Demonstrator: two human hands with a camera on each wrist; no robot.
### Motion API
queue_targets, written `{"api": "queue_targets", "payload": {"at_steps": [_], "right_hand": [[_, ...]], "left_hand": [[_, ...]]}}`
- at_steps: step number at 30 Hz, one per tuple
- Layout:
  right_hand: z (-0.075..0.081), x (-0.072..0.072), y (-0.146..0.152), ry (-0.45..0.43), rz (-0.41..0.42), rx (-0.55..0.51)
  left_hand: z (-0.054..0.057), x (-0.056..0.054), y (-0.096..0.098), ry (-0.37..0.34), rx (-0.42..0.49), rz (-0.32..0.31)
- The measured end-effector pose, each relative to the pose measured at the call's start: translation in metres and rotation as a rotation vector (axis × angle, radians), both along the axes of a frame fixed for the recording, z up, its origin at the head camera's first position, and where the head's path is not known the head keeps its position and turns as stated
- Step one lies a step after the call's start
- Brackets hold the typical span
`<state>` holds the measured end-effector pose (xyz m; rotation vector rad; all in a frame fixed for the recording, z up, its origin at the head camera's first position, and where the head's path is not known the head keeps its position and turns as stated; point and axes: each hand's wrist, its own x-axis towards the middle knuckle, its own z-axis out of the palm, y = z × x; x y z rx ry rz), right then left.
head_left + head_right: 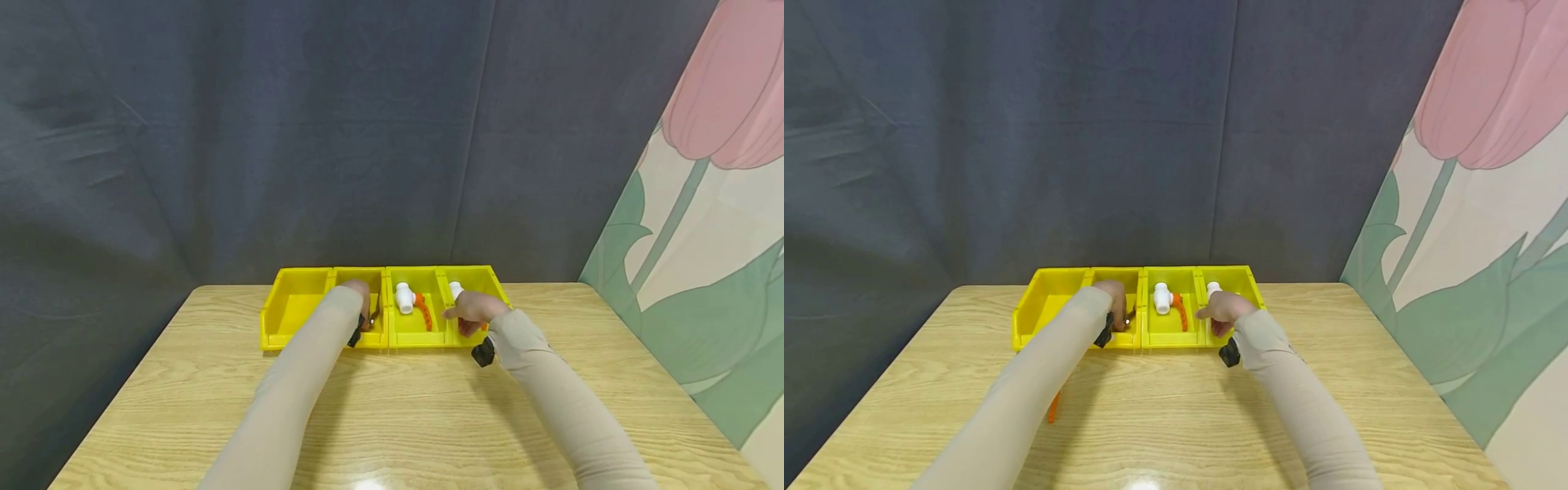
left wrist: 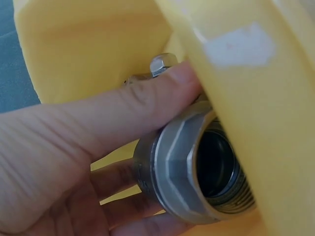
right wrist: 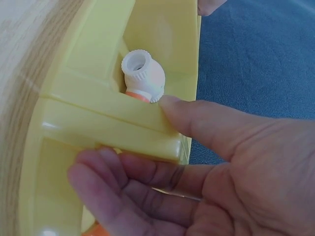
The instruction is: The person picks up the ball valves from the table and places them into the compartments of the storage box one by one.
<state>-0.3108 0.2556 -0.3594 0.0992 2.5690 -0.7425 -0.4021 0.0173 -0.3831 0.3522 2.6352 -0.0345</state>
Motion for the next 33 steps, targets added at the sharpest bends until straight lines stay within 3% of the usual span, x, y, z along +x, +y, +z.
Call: {"api": "queue_targets", "payload": {"at_steps": [14,27,33], "right_hand": [[0.002,0.001,-0.001,0.0,-0.005,0.026],[0.002,-0.001,-0.001,-0.003,-0.006,0.015],[0.003,0.001,-0.001,0.001,0.016,0.015]], "left_hand": [[0.001,0.004,0.005,-0.026,-0.067,-0.017],[0.002,0.005,0.007,-0.017,0.029,0.073],[0.01,0.006,0.004,-0.032,0.036,0.08]]}}
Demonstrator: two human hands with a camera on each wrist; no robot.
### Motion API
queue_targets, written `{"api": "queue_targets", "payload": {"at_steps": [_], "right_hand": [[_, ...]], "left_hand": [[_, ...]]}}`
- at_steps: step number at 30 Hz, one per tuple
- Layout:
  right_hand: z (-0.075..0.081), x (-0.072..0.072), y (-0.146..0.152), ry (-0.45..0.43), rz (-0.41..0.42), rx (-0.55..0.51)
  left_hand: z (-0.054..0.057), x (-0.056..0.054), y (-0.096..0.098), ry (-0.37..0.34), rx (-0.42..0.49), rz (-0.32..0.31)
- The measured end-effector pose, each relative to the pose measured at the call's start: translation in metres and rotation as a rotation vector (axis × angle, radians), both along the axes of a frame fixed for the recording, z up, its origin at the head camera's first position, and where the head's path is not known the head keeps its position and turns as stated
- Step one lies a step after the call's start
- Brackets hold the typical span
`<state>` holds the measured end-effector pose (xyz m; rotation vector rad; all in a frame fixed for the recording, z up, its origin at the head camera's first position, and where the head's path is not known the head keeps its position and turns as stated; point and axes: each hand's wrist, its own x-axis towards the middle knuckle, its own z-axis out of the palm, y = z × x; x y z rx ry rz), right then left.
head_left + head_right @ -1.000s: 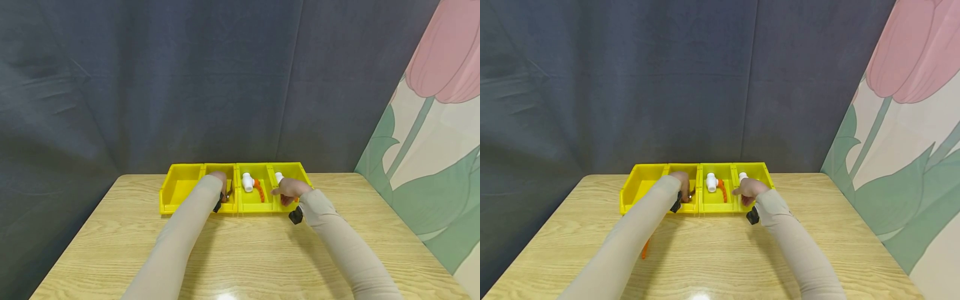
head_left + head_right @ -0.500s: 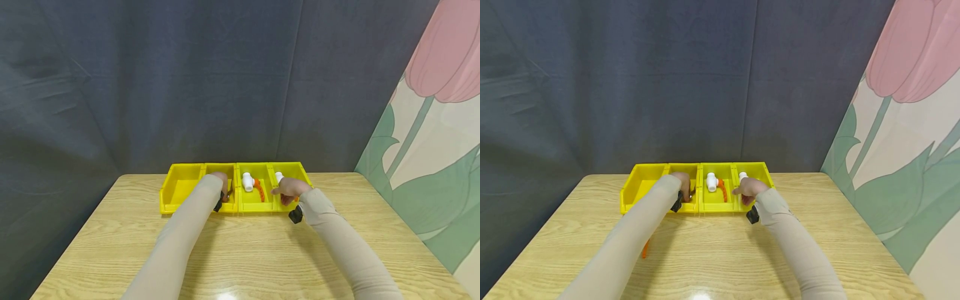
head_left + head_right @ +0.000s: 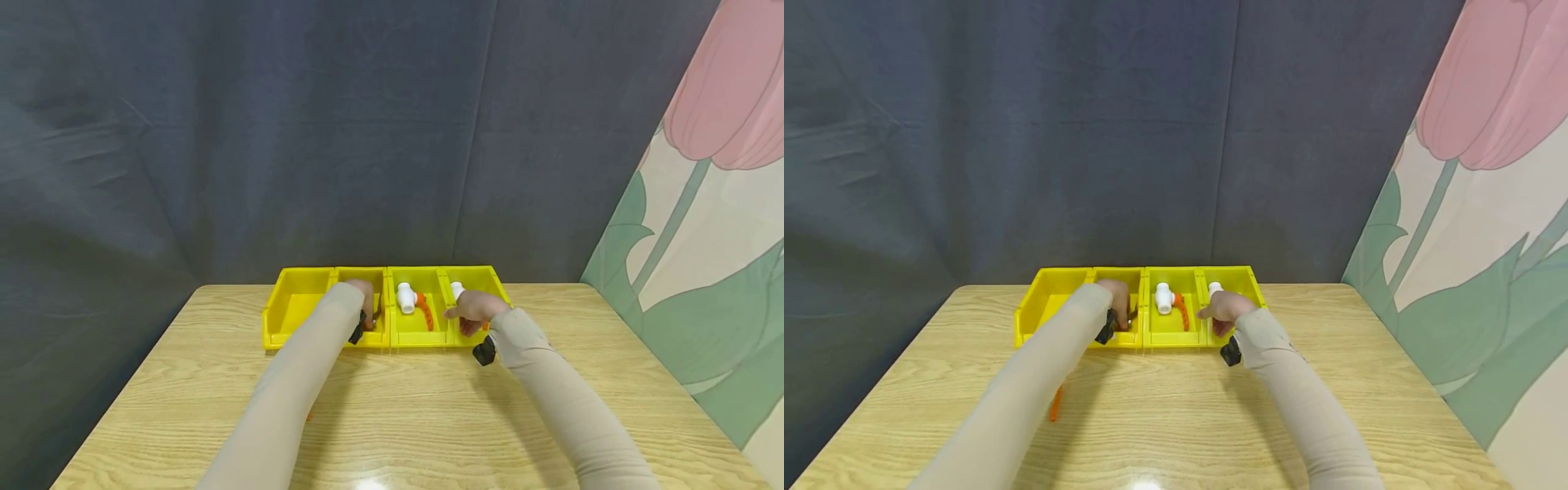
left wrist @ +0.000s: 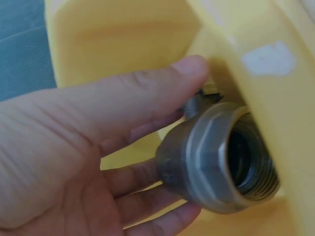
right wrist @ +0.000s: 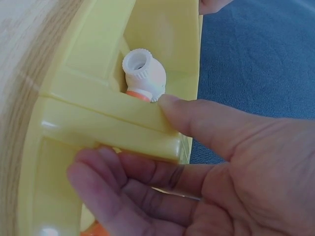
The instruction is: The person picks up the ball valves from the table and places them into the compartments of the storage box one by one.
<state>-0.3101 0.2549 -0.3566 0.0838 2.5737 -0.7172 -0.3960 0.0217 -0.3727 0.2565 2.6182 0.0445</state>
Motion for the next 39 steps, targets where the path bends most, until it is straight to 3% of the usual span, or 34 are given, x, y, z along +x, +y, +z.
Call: {"api": "queue_targets", "payload": {"at_steps": [5,11,16,21,24,27,31,39], "right_hand": [[0.001,0.001,-0.001,0.01,0.01,-0.004],[0.001,0.001,-0.001,0.01,0.017,0.009],[0.001,0.001,-0.002,0.01,0.012,0.008],[0.001,0.003,-0.002,0.007,0.015,0.004],[0.0,0.002,0.0,0.011,0.022,-0.003],[0.0,0.002,0.002,0.014,0.022,-0.01],[0.001,0.002,0.002,0.009,0.013,-0.016],[0.002,0.001,0.004,-0.008,0.012,-0.026]], "left_hand": [[0.016,0.007,-0.006,-0.004,0.003,-0.062],[0.034,0.013,-0.014,-0.032,0.102,-0.139],[0.048,0.014,-0.021,-0.038,0.226,-0.177],[0.071,0.027,-0.034,-0.05,0.389,-0.178],[0.082,0.035,-0.041,-0.019,0.411,-0.222],[0.091,0.045,-0.05,0.051,0.378,-0.289],[0.096,0.058,-0.068,0.105,0.375,-0.322],[0.095,0.078,-0.111,0.117,0.417,-0.316]]}}
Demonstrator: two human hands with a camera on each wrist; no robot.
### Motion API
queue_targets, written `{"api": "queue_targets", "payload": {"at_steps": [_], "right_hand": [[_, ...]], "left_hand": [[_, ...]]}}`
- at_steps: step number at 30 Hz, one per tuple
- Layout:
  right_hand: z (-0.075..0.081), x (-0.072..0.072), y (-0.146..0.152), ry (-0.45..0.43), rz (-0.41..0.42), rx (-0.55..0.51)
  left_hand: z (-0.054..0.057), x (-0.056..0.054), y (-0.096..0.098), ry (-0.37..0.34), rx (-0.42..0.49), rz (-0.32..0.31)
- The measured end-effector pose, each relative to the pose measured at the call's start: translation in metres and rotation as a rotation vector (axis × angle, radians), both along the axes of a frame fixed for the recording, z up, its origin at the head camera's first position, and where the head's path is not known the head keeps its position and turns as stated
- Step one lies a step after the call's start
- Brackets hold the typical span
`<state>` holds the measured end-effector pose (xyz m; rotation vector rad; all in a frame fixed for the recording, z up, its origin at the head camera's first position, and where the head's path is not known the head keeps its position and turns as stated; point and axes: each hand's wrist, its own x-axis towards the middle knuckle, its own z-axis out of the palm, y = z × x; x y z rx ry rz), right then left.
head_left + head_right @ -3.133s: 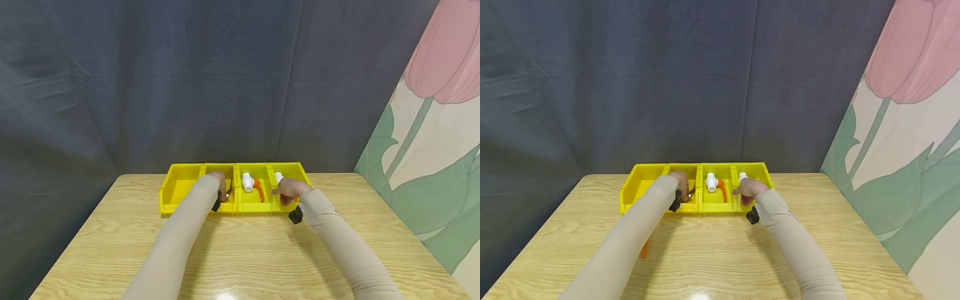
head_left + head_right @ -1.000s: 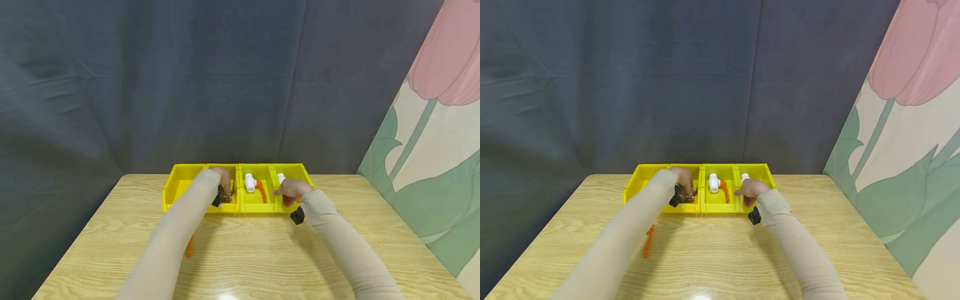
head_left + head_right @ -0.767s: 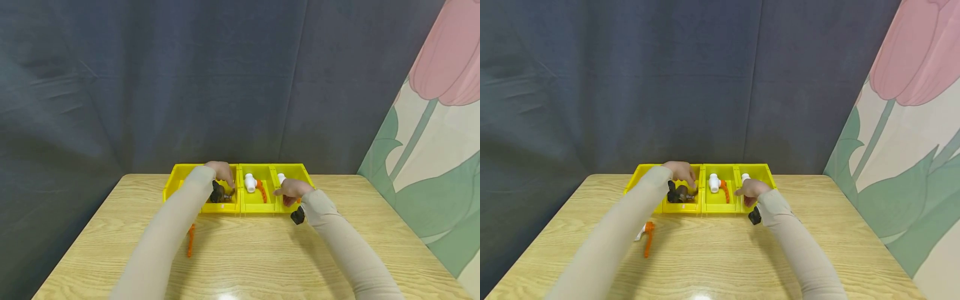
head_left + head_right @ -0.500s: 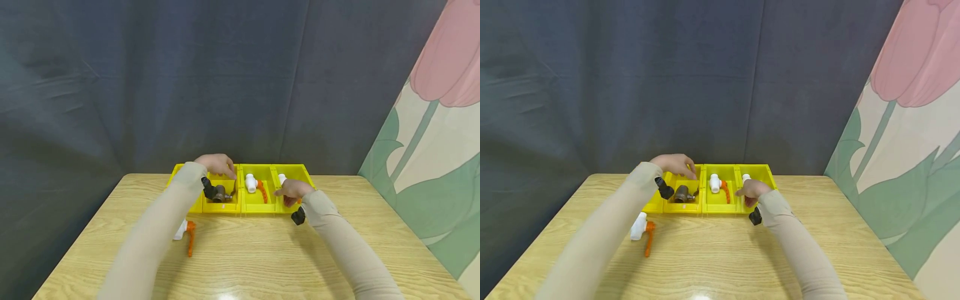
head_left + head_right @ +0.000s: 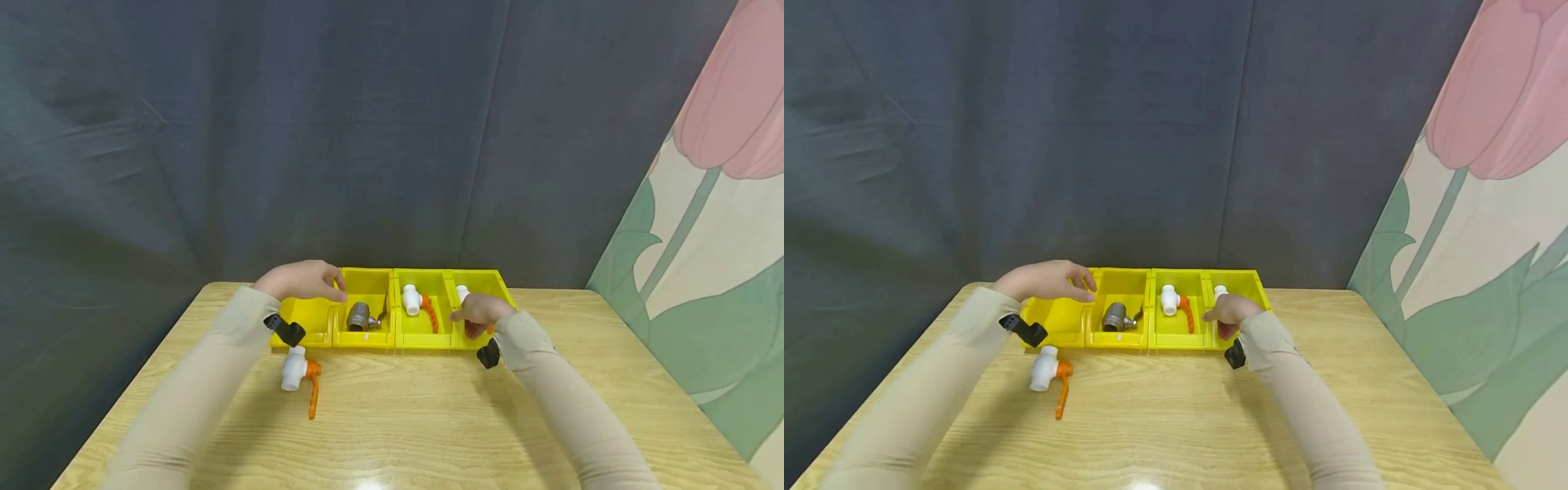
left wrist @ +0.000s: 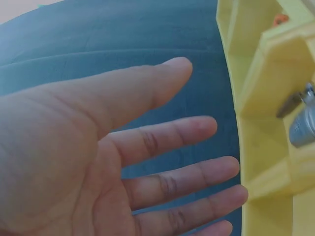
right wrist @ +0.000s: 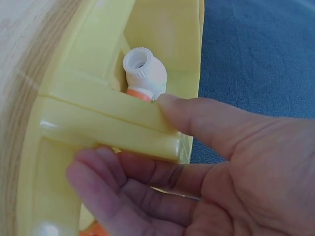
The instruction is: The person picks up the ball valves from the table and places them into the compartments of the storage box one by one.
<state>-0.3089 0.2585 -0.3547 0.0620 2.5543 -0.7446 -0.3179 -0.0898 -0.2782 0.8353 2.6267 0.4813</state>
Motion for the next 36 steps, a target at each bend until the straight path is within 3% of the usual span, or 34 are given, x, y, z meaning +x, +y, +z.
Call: {"api": "queue_targets", "payload": {"at_steps": [8,17,29,36], "right_hand": [[0.001,0.0,0.001,-0.012,0.005,0.018],[-0.004,0.002,0.001,0.012,-0.006,0.019],[-0.003,0.001,0.001,0.012,0.003,0.009],[-0.002,0.002,0.001,0.021,0.012,-0.006]], "left_hand": [[-0.02,0.013,-0.024,0.016,0.007,0.064],[-0.046,0.024,-0.036,0.047,-0.115,0.119],[-0.072,0.035,-0.042,-0.051,-0.109,0.152],[-0.077,0.042,-0.04,-0.087,-0.111,0.21]]}}
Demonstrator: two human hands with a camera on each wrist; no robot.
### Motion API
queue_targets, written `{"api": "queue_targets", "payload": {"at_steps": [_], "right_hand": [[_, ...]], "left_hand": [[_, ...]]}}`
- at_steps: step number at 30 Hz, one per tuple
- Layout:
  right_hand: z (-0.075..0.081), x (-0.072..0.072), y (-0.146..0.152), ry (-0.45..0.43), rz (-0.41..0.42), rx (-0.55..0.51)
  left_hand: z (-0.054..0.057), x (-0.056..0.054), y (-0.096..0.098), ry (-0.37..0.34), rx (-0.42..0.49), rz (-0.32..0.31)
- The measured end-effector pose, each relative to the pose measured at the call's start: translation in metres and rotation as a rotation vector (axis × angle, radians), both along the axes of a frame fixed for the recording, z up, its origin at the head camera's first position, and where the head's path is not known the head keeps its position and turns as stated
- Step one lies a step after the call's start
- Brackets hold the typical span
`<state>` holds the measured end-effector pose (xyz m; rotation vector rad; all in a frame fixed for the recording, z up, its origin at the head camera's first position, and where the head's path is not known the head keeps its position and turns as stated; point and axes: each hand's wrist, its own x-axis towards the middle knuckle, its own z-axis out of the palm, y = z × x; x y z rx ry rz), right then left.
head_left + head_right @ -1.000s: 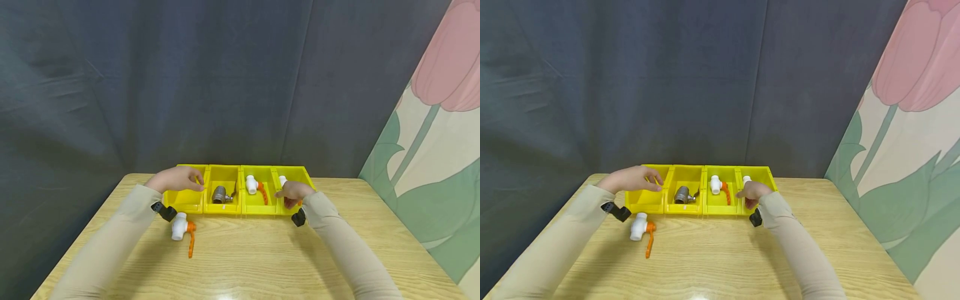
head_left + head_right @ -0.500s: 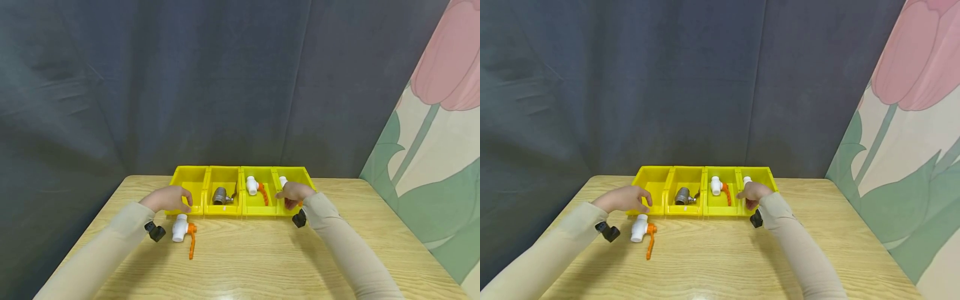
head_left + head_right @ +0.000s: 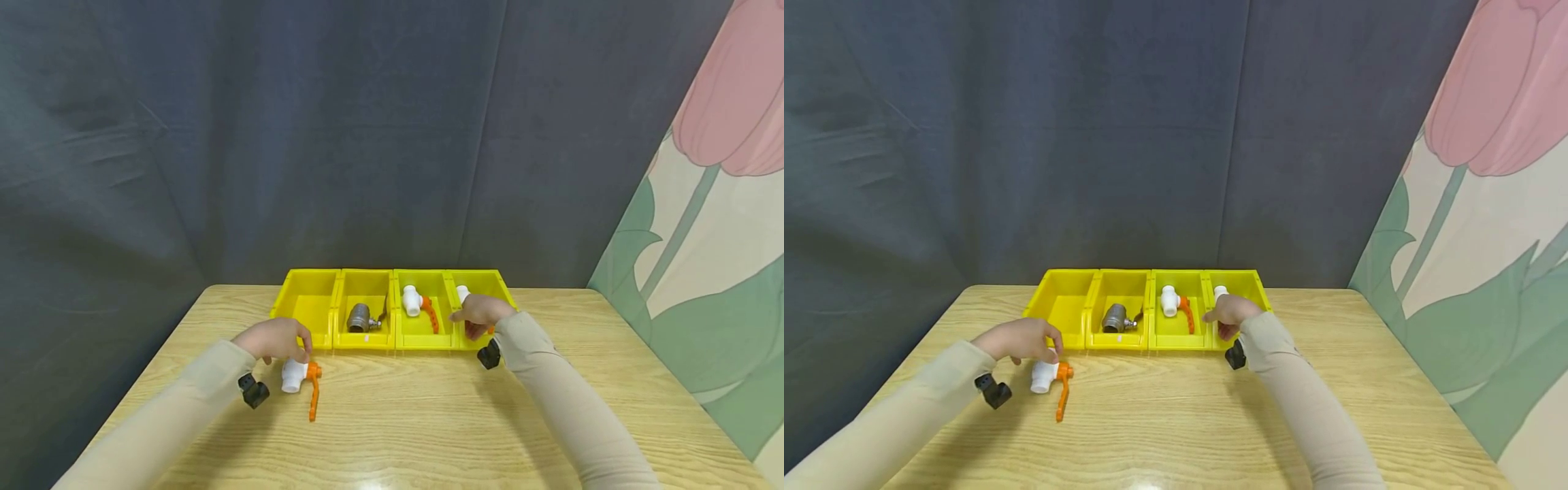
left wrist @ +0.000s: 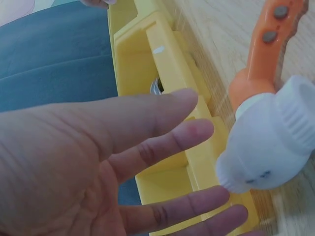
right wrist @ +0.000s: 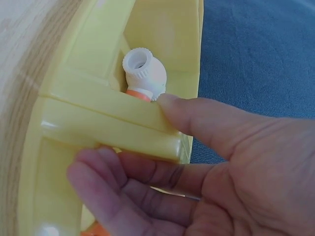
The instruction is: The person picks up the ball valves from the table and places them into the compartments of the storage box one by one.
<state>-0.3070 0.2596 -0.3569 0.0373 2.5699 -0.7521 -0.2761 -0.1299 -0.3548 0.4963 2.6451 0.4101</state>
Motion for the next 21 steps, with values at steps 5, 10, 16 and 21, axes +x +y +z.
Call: {"api": "queue_targets", "payload": {"at_steps": [5,10,16,21], "right_hand": [[0.0003,-0.0002,0.0007,0.003,-0.009,0.007],[0.0024,0.0006,0.0021,0.002,-0.005,0.008],[0.0018,-0.0002,0.0017,0.001,-0.007,0.017],[0.0002,0.0003,0.0011,-0.004,-0.01,0.018]], "left_hand": [[0.0015,0.0025,0.0031,-0.003,-0.002,0.021],[0.0022,0.003,0.0047,-0.01,-0.01,0.034],[0.001,0.0051,0.0038,-0.052,0.005,0.045],[-0.0033,0.0061,0.0032,-0.068,0.013,0.042]]}}
